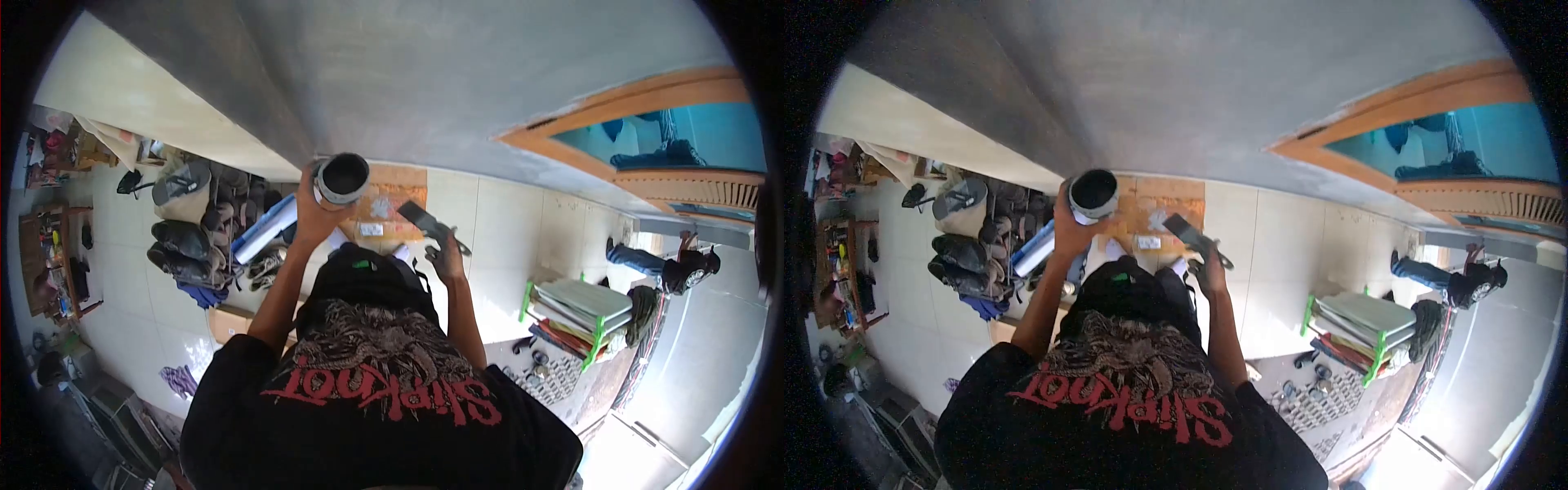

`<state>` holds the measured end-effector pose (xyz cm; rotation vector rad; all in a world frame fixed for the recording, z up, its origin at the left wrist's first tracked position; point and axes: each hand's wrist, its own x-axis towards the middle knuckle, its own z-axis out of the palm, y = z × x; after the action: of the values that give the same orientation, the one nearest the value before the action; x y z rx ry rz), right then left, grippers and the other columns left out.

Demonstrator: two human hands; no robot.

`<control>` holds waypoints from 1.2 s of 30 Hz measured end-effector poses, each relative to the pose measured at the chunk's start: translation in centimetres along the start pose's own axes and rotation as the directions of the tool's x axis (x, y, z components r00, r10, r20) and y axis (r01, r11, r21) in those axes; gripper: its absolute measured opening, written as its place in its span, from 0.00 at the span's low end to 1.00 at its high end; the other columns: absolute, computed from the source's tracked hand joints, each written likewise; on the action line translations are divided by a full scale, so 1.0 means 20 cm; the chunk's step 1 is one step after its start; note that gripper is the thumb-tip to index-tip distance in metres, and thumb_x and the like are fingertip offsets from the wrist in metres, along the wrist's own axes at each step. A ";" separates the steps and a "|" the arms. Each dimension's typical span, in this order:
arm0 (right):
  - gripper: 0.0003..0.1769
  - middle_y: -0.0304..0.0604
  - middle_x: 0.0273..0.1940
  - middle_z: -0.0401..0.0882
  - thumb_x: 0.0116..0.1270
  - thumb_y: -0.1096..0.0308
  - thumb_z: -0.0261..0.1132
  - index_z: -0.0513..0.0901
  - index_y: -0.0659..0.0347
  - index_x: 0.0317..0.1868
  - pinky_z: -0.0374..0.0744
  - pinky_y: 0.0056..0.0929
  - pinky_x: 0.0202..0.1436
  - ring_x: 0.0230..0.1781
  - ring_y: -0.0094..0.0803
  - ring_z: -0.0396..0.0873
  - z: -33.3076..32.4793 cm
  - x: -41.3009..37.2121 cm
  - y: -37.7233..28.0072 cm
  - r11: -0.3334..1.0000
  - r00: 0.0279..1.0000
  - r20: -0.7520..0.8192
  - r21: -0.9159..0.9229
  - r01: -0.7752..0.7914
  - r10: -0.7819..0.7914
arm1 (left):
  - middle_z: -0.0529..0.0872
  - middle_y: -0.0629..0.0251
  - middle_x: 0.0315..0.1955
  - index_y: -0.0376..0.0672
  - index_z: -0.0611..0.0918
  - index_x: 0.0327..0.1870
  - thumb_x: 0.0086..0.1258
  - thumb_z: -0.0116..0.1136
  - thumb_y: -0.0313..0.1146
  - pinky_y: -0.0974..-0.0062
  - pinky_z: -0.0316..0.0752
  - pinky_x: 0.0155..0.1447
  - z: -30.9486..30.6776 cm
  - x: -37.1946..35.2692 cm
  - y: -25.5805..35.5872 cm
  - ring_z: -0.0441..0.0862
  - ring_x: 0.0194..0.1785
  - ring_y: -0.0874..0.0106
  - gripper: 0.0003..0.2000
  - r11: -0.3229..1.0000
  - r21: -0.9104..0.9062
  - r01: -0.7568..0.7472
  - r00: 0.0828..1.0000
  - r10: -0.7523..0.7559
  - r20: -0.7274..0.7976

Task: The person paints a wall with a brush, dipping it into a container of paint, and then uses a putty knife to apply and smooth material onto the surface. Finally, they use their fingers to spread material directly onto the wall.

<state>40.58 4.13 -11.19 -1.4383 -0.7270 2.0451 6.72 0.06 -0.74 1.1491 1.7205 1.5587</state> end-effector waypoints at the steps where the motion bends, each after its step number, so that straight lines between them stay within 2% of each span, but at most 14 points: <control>1: 0.37 0.34 0.62 0.79 0.79 0.30 0.47 0.72 0.47 0.73 0.73 0.28 0.43 0.38 0.27 0.69 -0.04 0.04 0.02 0.998 0.998 0.053 -0.039 0.042 -0.040 | 0.85 0.53 0.53 0.38 0.74 0.63 0.44 0.81 0.26 0.62 0.77 0.65 0.02 -0.03 -0.02 0.84 0.59 0.61 0.39 0.999 0.046 -0.017 1.000 0.016 0.015; 4: 0.35 0.34 0.66 0.77 0.82 0.34 0.47 0.71 0.50 0.74 0.72 0.28 0.45 0.46 0.28 0.73 -0.05 0.08 -0.04 0.996 0.993 0.102 -0.050 0.068 -0.063 | 0.85 0.54 0.54 0.39 0.74 0.64 0.44 0.80 0.26 0.62 0.76 0.66 0.10 -0.14 0.08 0.84 0.59 0.61 0.39 0.991 0.127 -0.050 0.999 0.051 0.002; 5: 0.33 0.35 0.64 0.78 0.83 0.37 0.49 0.71 0.50 0.74 0.73 0.29 0.46 0.48 0.28 0.73 -0.12 0.12 -0.05 0.999 0.978 0.205 0.007 0.045 -0.046 | 0.85 0.55 0.54 0.39 0.74 0.64 0.44 0.79 0.25 0.62 0.76 0.66 0.14 -0.17 0.07 0.83 0.59 0.62 0.40 0.996 0.087 -0.033 0.999 0.035 -0.012; 8: 0.32 0.37 0.59 0.79 0.82 0.38 0.51 0.71 0.50 0.73 0.75 0.32 0.47 0.48 0.29 0.76 -0.16 0.16 -0.15 0.998 0.984 0.166 -0.024 0.066 -0.061 | 0.85 0.55 0.55 0.38 0.74 0.64 0.45 0.80 0.26 0.63 0.76 0.66 0.27 -0.27 0.11 0.83 0.59 0.63 0.40 0.996 0.094 -0.003 1.000 0.005 -0.020; 10: 0.34 0.40 0.49 0.85 0.81 0.36 0.52 0.78 0.58 0.65 0.78 0.30 0.47 0.44 0.28 0.79 -0.18 0.16 -0.25 0.992 0.962 0.244 0.018 0.122 -0.123 | 0.84 0.54 0.55 0.38 0.73 0.64 0.45 0.79 0.26 0.64 0.76 0.66 0.38 -0.34 0.14 0.83 0.59 0.63 0.40 0.994 0.110 -0.001 0.999 0.005 -0.040; 15: 0.35 0.40 0.53 0.83 0.77 0.35 0.58 0.78 0.58 0.65 0.79 0.29 0.47 0.45 0.27 0.77 -0.42 0.16 -0.32 0.974 0.922 0.317 0.115 0.197 -0.224 | 0.83 0.55 0.55 0.37 0.73 0.65 0.46 0.76 0.25 0.65 0.74 0.67 0.60 -0.49 0.15 0.82 0.59 0.64 0.39 0.996 0.093 -0.008 0.991 0.020 -0.136; 18: 0.32 0.39 0.53 0.82 0.76 0.38 0.62 0.79 0.58 0.63 0.79 0.30 0.46 0.45 0.26 0.76 -0.63 0.15 -0.27 0.966 0.916 0.306 0.057 0.254 -0.259 | 0.83 0.55 0.55 0.37 0.73 0.65 0.47 0.76 0.25 0.65 0.74 0.67 0.70 -0.57 0.19 0.82 0.59 0.64 0.38 0.980 0.194 -0.046 0.990 0.071 -0.123; 22: 0.36 0.35 0.50 0.78 0.72 0.36 0.66 0.77 0.55 0.67 0.77 0.31 0.48 0.49 0.26 0.75 -0.89 0.10 -0.20 0.960 0.908 0.318 0.017 0.281 -0.271 | 0.84 0.56 0.54 0.36 0.74 0.63 0.48 0.76 0.26 0.66 0.75 0.65 0.77 -0.62 0.17 0.83 0.57 0.64 0.36 0.987 0.159 -0.014 0.993 0.033 -0.115; 25: 0.37 0.34 0.48 0.77 0.72 0.34 0.64 0.78 0.54 0.66 0.77 0.32 0.47 0.48 0.26 0.74 -1.01 0.03 -0.12 0.932 0.893 0.269 0.070 0.355 -0.361 | 0.85 0.54 0.53 0.37 0.73 0.64 0.48 0.78 0.27 0.64 0.77 0.64 0.83 -0.63 0.19 0.84 0.57 0.63 0.37 0.988 0.151 -0.031 0.995 0.045 -0.091; 27: 0.28 0.33 0.44 0.77 0.77 0.40 0.62 0.81 0.55 0.60 0.77 0.29 0.43 0.45 0.24 0.75 -1.06 -0.05 -0.11 0.905 0.889 0.190 0.182 0.385 -0.417 | 0.85 0.54 0.54 0.37 0.73 0.64 0.49 0.78 0.27 0.64 0.77 0.64 0.86 -0.61 0.11 0.84 0.56 0.63 0.38 0.987 0.158 -0.037 0.996 0.049 -0.073; 30: 0.29 0.33 0.43 0.76 0.77 0.38 0.60 0.81 0.55 0.60 0.75 0.29 0.42 0.45 0.24 0.74 -1.09 -0.04 -0.07 0.911 0.925 0.071 0.214 0.352 -0.373 | 0.85 0.53 0.54 0.37 0.73 0.65 0.48 0.78 0.28 0.65 0.77 0.63 0.91 -0.57 0.09 0.84 0.57 0.62 0.39 0.968 0.221 -0.119 0.992 0.124 -0.013; 31: 0.33 0.33 0.40 0.75 0.74 0.31 0.60 0.82 0.55 0.53 0.73 0.32 0.41 0.43 0.26 0.73 -1.08 -0.04 -0.07 0.915 0.934 0.008 0.201 0.349 -0.358 | 0.85 0.54 0.54 0.37 0.73 0.66 0.48 0.79 0.28 0.65 0.76 0.64 0.93 -0.53 0.13 0.83 0.57 0.62 0.39 0.972 0.212 -0.101 0.995 0.096 0.033; 35: 0.27 0.35 0.37 0.77 0.77 0.36 0.58 0.81 0.54 0.46 0.74 0.32 0.38 0.38 0.25 0.75 -1.06 0.03 -0.04 0.927 0.939 -0.106 0.158 0.341 -0.327 | 0.84 0.54 0.55 0.37 0.72 0.67 0.49 0.80 0.29 0.65 0.74 0.67 0.95 -0.43 0.07 0.82 0.59 0.63 0.41 0.985 0.123 -0.123 0.989 0.111 0.099; 36: 0.24 0.34 0.37 0.77 0.79 0.39 0.56 0.81 0.52 0.44 0.74 0.30 0.38 0.38 0.25 0.75 -1.05 0.04 -0.06 0.941 0.945 -0.117 0.117 0.317 -0.304 | 0.84 0.55 0.56 0.36 0.72 0.67 0.49 0.80 0.30 0.65 0.73 0.68 0.96 -0.43 0.12 0.81 0.59 0.65 0.41 0.966 0.202 -0.162 0.985 0.146 0.092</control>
<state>60.48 8.12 -16.99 -1.2495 -0.7113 1.7345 27.61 2.29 -3.20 1.4597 1.8141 1.4269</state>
